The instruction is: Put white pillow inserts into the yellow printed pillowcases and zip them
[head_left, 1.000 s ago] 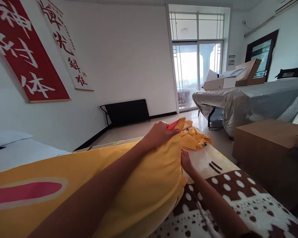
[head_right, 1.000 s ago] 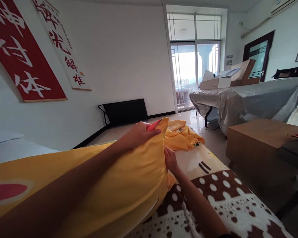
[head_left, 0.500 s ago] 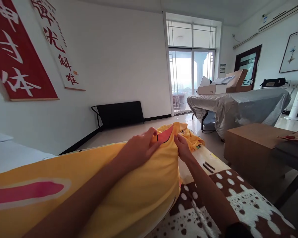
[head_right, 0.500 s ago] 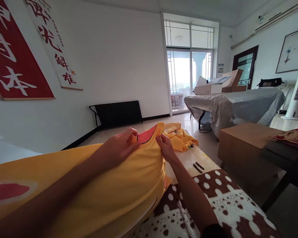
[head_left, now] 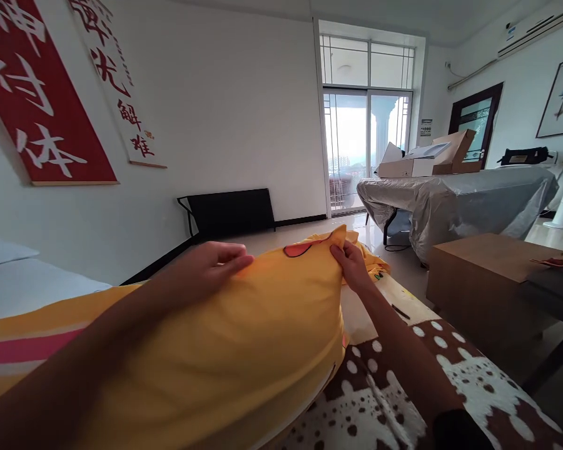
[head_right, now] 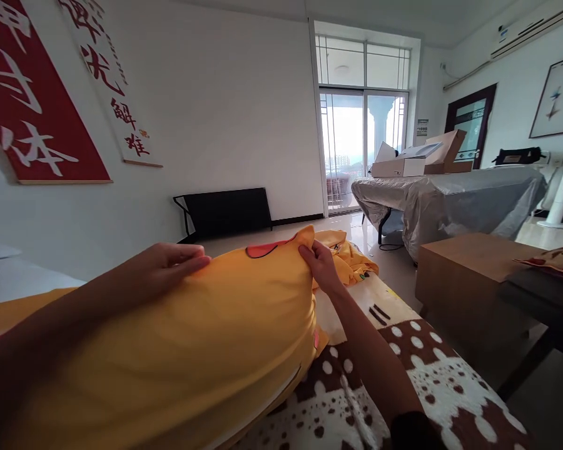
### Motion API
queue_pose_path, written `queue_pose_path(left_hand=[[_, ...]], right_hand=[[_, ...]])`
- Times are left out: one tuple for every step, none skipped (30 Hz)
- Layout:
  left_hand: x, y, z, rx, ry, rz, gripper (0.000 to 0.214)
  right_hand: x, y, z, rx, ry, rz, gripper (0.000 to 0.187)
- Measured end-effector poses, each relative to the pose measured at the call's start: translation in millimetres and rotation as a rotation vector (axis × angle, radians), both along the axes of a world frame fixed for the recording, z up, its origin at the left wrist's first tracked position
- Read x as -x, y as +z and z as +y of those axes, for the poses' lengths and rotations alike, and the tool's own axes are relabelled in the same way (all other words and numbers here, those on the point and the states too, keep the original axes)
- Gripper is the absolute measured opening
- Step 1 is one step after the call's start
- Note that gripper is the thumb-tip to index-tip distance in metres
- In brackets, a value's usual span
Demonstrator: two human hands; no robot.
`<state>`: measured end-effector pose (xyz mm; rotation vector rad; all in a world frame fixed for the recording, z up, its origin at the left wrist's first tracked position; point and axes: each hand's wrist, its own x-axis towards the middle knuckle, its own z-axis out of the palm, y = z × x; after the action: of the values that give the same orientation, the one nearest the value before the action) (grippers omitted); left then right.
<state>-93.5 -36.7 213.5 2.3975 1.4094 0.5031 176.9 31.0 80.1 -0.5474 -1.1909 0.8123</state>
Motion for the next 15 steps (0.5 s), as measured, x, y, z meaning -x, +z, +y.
queue_pose_path(left_hand=[[5.7,-2.1,-1.7,-0.036,0.077,-0.024,0.038],[12.0,-5.6,-3.4,-0.064,0.145,-0.029,0.040],[18.3,-10.3,-5.5,-0.085,0.199,-0.013,0.041],[24.0,-15.9,-8.2,-0.110,0.237,0.016,0.043],[28.9,-21.9,-11.6,-0.146,0.259,0.048,0.044],[32.7,-28.1,-15.9,-0.187,0.264,0.079,0.044],[35.7,-33.9,-20.9,-0.235,0.265,0.108,0.045],[38.4,-38.8,-26.3,-0.283,0.266,0.129,0.045],[41.2,-42.5,-32.0,-0.320,0.265,0.140,0.045],[44.9,-44.6,-37.2,-0.342,0.258,0.144,0.045],[49.8,-44.8,-41.5,-0.352,0.250,0.145,0.045],[56.0,-43.2,-44.6,-0.351,0.244,0.140,0.045],[63.1,-39.9,-46.1,-0.345,0.246,0.132,0.045],[70.5,-35.5,-46.2,-0.342,0.258,0.131,0.045],[77.3,-30.9,-45.2,-0.353,0.284,0.150,0.045]], right_hand=[[-0.1,-1.3,1.5,0.016,0.000,0.039,0.036],[0.8,-2.7,2.2,0.035,0.006,0.072,0.038],[3.1,-3.9,1.9,0.057,0.021,0.087,0.039],[6.8,-4.9,0.6,0.079,0.044,0.080,0.040],[11.7,-5.5,-1.7,0.097,0.070,0.048,0.040],[17.4,-5.5,-4.7,0.104,0.089,-0.002,0.040],[23.2,-4.6,-8.1,0.091,0.088,-0.059,0.039],[28.4,-2.9,-11.8,0.064,0.050,-0.108,0.037],[32.5,-0.3,-15.6,0.032,-0.015,-0.143,0.036],[35.3,3.2,-19.1,-0.002,-0.098,-0.159,0.035],[36.8,7.5,-22.5,-0.034,-0.183,-0.161,0.034],[37.5,12.5,-25.7,-0.059,-0.253,-0.153,0.034],[37.8,17.9,-28.4,-0.078,-0.297,-0.146,0.033],[38.5,23.5,-30.7,-0.097,-0.318,-0.145,0.033],[39.7,29.2,-32.3,-0.116,-0.328,-0.152,0.033]])
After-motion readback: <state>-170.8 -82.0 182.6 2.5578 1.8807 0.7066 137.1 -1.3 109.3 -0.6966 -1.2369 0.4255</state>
